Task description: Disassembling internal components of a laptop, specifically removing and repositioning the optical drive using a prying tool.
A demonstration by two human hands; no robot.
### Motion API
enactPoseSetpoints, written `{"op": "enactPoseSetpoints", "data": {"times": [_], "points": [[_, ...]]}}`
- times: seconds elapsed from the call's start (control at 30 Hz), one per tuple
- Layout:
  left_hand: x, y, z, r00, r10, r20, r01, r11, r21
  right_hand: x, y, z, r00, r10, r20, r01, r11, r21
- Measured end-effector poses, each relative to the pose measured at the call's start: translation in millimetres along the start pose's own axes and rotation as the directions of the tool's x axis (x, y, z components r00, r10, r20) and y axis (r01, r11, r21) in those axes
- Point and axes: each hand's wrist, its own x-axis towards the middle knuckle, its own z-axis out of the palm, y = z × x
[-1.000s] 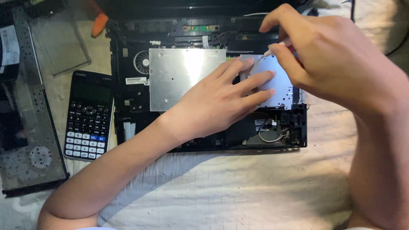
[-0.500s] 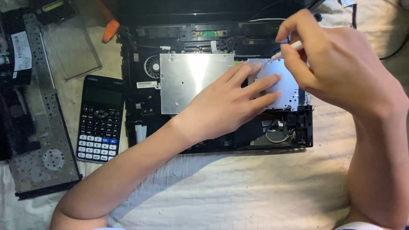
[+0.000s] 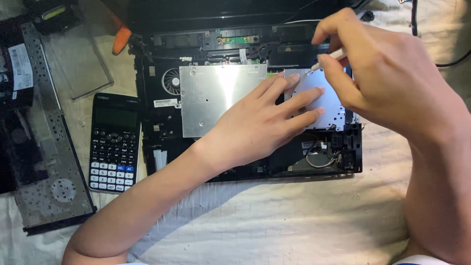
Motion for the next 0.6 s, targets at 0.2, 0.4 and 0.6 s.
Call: {"op": "enactPoseSetpoints", "data": {"times": [0.2, 0.4, 0.6], "points": [[1, -3, 0, 0.999, -0.022, 0.032, 0.025, 0.997, -0.073, 3, 5, 11, 0.994, 0.061, -0.095, -0.071, 0.992, -0.105], [3, -9, -4, 0.975, -0.109, 0.195, 0.171, 0.926, -0.337, 11, -1, -13, 0.978, 0.145, 0.152, -0.168, 0.975, 0.146], [4, -12, -10, 0.967, -0.195, 0.164, 0.253, 0.814, -0.523, 0, 25, 5, 0.999, -0.019, 0.041, 0.015, 0.995, 0.102]]}}
